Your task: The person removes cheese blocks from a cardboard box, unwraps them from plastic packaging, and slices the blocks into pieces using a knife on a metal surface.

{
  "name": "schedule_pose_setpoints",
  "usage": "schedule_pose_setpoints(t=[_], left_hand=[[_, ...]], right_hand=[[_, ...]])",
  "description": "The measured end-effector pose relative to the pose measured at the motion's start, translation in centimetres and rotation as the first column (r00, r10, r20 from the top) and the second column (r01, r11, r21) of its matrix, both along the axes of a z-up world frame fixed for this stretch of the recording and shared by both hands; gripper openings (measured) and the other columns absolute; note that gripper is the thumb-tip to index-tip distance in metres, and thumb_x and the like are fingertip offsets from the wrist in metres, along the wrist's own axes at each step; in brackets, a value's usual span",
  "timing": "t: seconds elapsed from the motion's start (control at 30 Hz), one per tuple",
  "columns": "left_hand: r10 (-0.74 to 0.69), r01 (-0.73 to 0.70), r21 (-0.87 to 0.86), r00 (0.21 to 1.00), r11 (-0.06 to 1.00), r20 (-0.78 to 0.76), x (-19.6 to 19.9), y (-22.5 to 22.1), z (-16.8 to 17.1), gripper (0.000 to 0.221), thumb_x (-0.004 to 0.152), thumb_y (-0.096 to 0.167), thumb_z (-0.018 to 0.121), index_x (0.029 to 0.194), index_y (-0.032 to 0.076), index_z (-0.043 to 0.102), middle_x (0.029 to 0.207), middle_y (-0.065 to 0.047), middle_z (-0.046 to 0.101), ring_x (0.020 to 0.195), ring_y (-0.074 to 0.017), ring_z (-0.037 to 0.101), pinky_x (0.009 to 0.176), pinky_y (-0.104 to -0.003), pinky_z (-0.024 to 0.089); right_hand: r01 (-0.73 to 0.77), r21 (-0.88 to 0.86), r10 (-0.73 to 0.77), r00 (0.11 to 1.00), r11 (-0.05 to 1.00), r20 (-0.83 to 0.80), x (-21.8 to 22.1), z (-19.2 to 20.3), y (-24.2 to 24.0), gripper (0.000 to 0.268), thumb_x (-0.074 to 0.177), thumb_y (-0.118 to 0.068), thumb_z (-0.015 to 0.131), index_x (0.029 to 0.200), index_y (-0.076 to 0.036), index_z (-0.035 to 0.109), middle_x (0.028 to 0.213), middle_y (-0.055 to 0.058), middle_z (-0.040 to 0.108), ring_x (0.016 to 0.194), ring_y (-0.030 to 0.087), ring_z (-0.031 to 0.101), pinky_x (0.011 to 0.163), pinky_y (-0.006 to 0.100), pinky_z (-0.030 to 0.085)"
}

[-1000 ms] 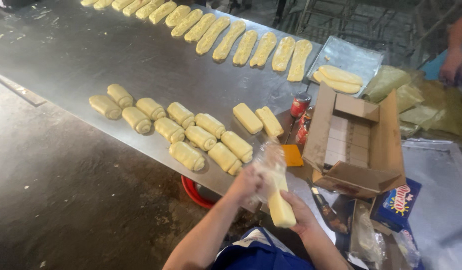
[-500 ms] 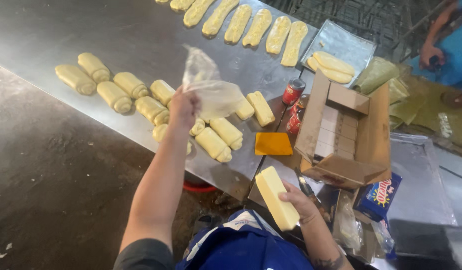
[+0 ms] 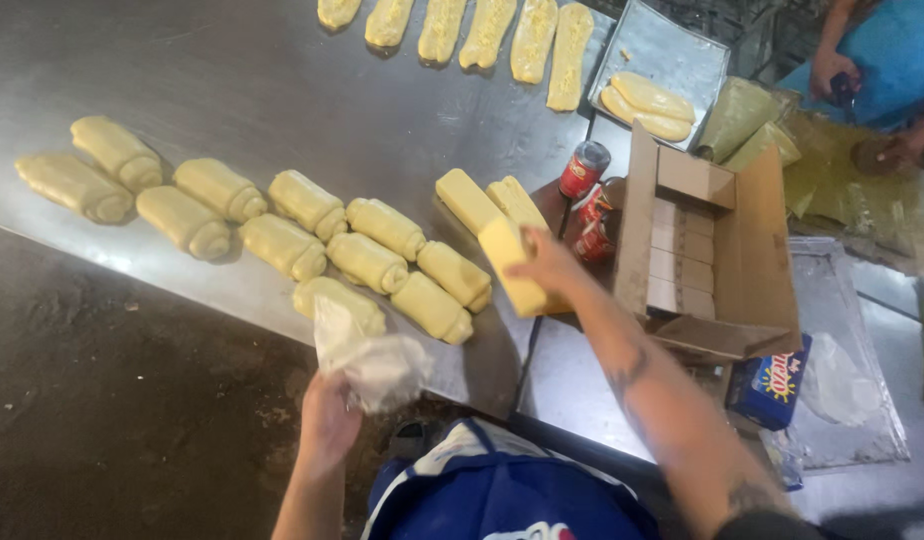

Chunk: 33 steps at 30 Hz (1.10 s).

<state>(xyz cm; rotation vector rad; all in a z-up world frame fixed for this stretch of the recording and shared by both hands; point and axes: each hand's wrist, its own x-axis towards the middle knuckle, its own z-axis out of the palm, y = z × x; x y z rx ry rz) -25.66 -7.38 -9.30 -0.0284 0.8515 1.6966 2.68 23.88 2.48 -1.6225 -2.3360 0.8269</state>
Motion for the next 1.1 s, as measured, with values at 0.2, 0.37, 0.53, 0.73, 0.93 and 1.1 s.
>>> schedule_pose_setpoints(t=[0.2,0.37,0.53,0.73,0.93,1.1], left_hand=[[0.087,-0.091,0.085,0.995,0.992,0.043,-2.9,-6.8,-6.3,0.052,0.097,-0.003,0.051,0.148,-0.007,0.063,0.107,-0.011,0.068,0.076,-0.0154,0.058,0.060,-0.029,0.048],[0.116,-0.092,-0.377,0.992,0.922,0.042,-5.3,-10.9,-5.1,0.047,0.082,-0.002,0.045,0.127,-0.003,0.058,0.100,-0.014,0.071,0.083,-0.0250,0.067,0.067,-0.039,0.056],[0.024,-0.031,-0.405,0.999,0.914,-0.021,-5.1,-8.7,-0.4,0.036,0.085,0.000,0.047,0.119,-0.005,0.060,0.102,-0.013,0.071,0.091,-0.0258,0.070,0.074,-0.039,0.058],[-0.453,0.388,-0.262,0.849,0.884,-0.271,-0.7,0.1,3.7,0.028,0.090,0.002,0.052,0.110,-0.008,0.068,0.096,-0.014,0.072,0.083,-0.0246,0.068,0.070,-0.036,0.054],[-0.708,0.609,-0.513,0.115,0.605,-0.697,10.7,9.1,7.6,0.030,0.086,0.015,0.056,0.109,0.000,0.068,0.087,-0.017,0.075,0.077,-0.0268,0.073,0.070,-0.041,0.056],[-0.608,0.620,-0.370,0.223,0.692,-0.762,19.4,11.3,7.9,0.033,0.085,0.017,0.059,0.112,0.000,0.062,0.086,-0.016,0.076,0.076,-0.0312,0.074,0.071,-0.043,0.058]], right_hand=[[-0.049,0.277,-0.013,0.975,0.960,0.220,-7.6,1.7,11.4,0.082,0.077,-0.035,0.082,0.147,-0.010,0.049,0.128,0.020,0.067,0.119,0.039,0.063,0.099,0.047,0.050],[-0.181,0.406,0.068,0.958,0.896,0.278,-13.6,0.2,15.5,0.067,0.081,-0.035,0.075,0.141,-0.012,0.055,0.127,0.018,0.066,0.118,0.040,0.061,0.098,0.049,0.049],[-0.162,0.451,0.093,0.981,0.878,0.172,-16.2,-2.7,6.4,0.028,0.094,-0.036,0.076,0.107,-0.011,0.071,0.124,0.012,0.070,0.125,0.033,0.062,0.109,0.046,0.049],[-0.436,-0.241,0.304,0.847,0.867,-0.437,-8.2,-6.1,-17.4,0.084,0.092,-0.038,0.074,0.160,-0.010,0.034,0.159,0.012,0.046,0.123,0.028,0.061,0.109,0.039,0.050],[-0.225,-0.224,-0.017,0.668,0.948,-0.744,4.5,-1.6,-23.3,0.087,0.092,-0.043,0.079,0.163,-0.010,0.041,0.151,0.012,0.056,0.138,0.028,0.059,0.119,0.042,0.049],[0.236,-0.341,-0.394,0.239,0.910,-0.887,11.3,4.2,-26.8,0.098,0.088,-0.041,0.080,0.162,-0.007,0.025,0.159,0.017,0.042,0.133,0.035,0.052,0.101,0.044,0.047]])
